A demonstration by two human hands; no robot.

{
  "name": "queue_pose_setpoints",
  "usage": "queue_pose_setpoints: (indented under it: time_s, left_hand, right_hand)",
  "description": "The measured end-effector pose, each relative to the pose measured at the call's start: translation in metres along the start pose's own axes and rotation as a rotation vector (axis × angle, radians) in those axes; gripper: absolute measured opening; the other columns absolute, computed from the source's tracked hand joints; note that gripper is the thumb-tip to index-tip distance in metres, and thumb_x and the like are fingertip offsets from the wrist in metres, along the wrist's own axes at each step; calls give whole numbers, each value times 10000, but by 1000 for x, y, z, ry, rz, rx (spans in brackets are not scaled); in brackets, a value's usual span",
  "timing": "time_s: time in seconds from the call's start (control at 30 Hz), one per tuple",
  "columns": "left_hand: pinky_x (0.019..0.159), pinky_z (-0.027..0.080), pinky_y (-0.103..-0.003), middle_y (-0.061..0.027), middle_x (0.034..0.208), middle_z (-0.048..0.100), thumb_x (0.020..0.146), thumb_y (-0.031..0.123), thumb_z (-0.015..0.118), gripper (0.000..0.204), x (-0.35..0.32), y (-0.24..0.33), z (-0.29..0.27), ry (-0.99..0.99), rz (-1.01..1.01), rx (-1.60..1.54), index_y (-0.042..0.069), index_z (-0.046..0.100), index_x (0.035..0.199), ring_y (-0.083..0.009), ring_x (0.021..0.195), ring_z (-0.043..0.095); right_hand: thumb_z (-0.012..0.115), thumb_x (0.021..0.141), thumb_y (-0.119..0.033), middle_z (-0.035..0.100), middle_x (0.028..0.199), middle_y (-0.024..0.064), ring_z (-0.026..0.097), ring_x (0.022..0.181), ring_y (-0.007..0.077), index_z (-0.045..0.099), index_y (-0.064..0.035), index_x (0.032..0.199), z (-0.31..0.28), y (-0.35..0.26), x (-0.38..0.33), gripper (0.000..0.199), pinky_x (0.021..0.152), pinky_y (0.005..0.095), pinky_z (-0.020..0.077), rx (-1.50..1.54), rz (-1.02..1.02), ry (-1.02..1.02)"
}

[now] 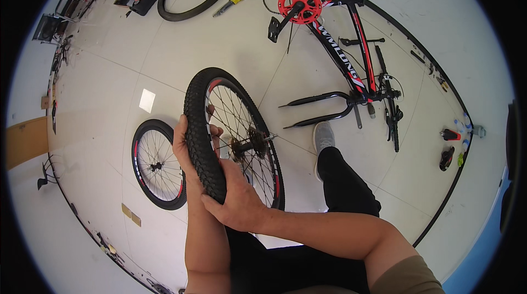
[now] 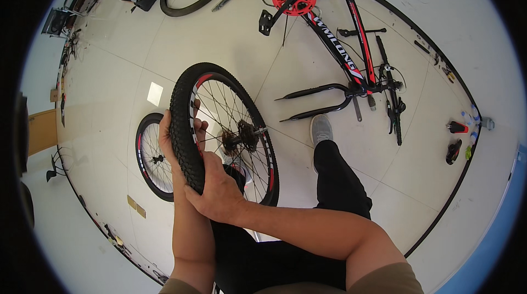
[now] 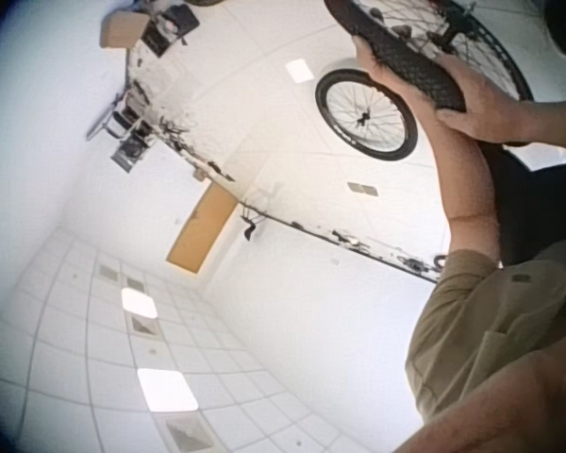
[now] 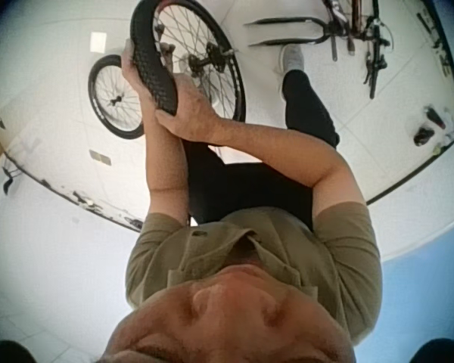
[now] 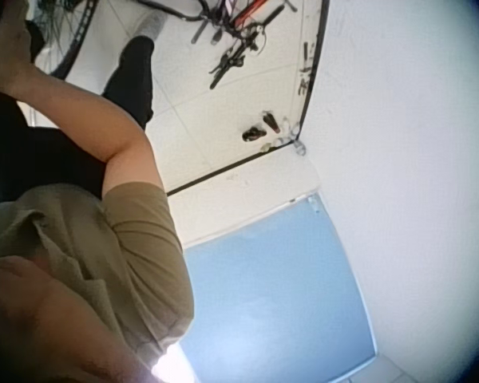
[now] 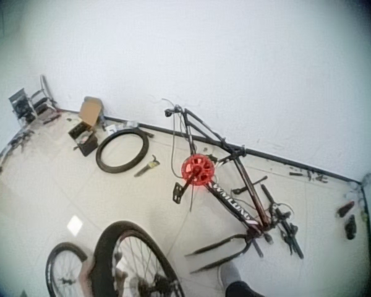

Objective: The person sits and installs a tire onto a bicycle wheel rim, pressing the bead into place by hand. The person then places the wheel on the floor and picks up a bicycle seat.

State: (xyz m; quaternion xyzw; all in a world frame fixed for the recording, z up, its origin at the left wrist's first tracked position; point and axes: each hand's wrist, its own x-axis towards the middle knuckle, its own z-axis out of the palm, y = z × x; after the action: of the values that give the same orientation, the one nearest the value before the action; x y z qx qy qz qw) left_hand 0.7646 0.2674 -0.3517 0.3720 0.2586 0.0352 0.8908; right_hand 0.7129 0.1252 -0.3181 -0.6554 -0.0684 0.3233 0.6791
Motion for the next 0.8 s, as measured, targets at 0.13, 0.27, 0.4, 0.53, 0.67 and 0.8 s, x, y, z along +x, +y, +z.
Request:
queue_pose_setpoints:
  time_s: [0.13,0.27,0.4,0.53,0.67,0.8]
  left_hand:
    - [370,483,-230,-175,996,700,1038,374,467,468,0,-2,7,49,61,21,-53,585,1189,-196,643,695]
    - [415,516,-238,-178,1065,691,1037,361,477,445,0,-4,6,96,70,21,-43,585,1189,-191,653,696]
    - [430,525,-239,-171,1070,693,1032,359,488,441,-2,-3,8,104,61,21,-39,587,1194,-184,648,690]
    - [408,515,-236,-160,1060,697,1028,361,492,445,-2,-3,5,64,48,14,-37,588,1200,-177,646,689]
    - [393,509,-226,-148,1027,706,1024,363,495,445,-3,-5,5,64,64,21,-32,593,1201,-169,658,696]
    - [404,509,-226,-132,1043,705,1014,364,520,428,-5,-4,6,108,65,29,-16,611,1188,-167,671,696]
  right_hand:
    - [699,849,-211,464,1260,233,526,1180,364,342,54,1381,2,2,0,693,1020,429,425,-31,-21,5]
    - [699,852,-214,466,1261,237,525,1194,362,340,61,1382,1,0,0,697,1025,428,425,-17,-10,-7]
    - [700,855,-217,467,1268,240,527,1195,360,333,64,1386,2,3,-1,704,1025,427,427,-23,-26,0]
    - [701,856,-214,470,1278,245,529,1195,357,329,69,1391,1,1,-2,711,1025,425,429,-2,-10,-18]
    - [701,856,-207,475,1279,246,529,1196,353,332,72,1391,1,1,-4,707,1025,421,428,-16,-15,1]
    - [700,861,-206,474,1287,246,527,1204,352,331,70,1395,3,4,-5,705,1030,417,424,-21,-24,7]
